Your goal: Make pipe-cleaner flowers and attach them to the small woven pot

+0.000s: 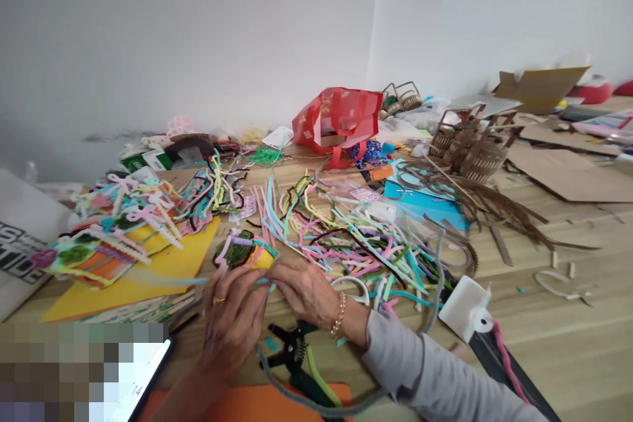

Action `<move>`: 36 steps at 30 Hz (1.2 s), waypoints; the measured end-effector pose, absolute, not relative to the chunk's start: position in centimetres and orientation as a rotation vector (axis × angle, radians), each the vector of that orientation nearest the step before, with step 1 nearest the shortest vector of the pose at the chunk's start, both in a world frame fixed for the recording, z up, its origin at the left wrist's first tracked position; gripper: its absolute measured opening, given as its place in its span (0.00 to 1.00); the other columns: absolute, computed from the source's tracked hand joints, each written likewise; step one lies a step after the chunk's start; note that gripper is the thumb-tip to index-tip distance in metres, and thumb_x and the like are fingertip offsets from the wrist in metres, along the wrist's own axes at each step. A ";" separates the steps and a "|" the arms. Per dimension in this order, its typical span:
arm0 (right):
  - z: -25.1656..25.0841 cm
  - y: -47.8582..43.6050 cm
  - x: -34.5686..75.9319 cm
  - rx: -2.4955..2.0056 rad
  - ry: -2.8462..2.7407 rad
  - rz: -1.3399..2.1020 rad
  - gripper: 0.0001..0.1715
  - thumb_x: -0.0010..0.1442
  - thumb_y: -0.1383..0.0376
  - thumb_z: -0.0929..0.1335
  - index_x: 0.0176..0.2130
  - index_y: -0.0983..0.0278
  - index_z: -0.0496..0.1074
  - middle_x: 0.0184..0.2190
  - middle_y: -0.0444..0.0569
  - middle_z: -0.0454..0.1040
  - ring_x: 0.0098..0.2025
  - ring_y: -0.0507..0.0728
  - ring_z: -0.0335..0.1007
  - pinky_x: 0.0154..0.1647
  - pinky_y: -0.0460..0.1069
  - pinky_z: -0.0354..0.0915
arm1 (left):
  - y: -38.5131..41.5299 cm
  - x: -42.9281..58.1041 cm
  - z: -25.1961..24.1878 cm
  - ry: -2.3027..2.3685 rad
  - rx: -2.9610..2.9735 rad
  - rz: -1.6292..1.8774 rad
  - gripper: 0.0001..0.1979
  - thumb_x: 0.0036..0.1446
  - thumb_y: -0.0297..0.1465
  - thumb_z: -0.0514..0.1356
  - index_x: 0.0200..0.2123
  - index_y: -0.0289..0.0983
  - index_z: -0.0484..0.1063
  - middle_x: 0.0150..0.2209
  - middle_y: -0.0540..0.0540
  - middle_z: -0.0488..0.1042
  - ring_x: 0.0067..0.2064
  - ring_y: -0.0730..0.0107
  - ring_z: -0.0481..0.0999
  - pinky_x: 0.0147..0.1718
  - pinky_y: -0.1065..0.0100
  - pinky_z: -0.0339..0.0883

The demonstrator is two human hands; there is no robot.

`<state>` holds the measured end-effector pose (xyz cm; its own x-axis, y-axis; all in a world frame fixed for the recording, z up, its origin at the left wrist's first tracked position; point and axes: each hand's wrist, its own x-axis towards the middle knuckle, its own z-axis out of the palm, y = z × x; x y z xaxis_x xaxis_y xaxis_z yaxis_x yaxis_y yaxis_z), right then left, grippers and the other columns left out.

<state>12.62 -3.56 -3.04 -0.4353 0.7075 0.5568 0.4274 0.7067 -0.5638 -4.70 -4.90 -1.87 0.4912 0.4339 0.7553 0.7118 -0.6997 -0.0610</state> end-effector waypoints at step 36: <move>-3.7 -2.6 13.1 -0.911 -1.499 1.411 0.18 0.56 0.54 0.70 0.37 0.67 0.76 0.25 0.44 0.71 0.20 0.47 0.62 0.21 0.42 0.63 | -4.2 -4.4 -0.1 -2.550 -2.989 -1.847 0.11 0.53 0.39 0.60 0.25 0.37 0.70 0.23 0.48 0.77 0.15 0.73 0.68 0.15 0.73 0.58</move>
<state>13.15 -2.56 -3.68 -0.3618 0.9264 0.1044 -0.0483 0.0932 -0.9945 -4.42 -4.18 -0.05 0.2836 0.9474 -0.1483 0.1542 0.1075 0.9822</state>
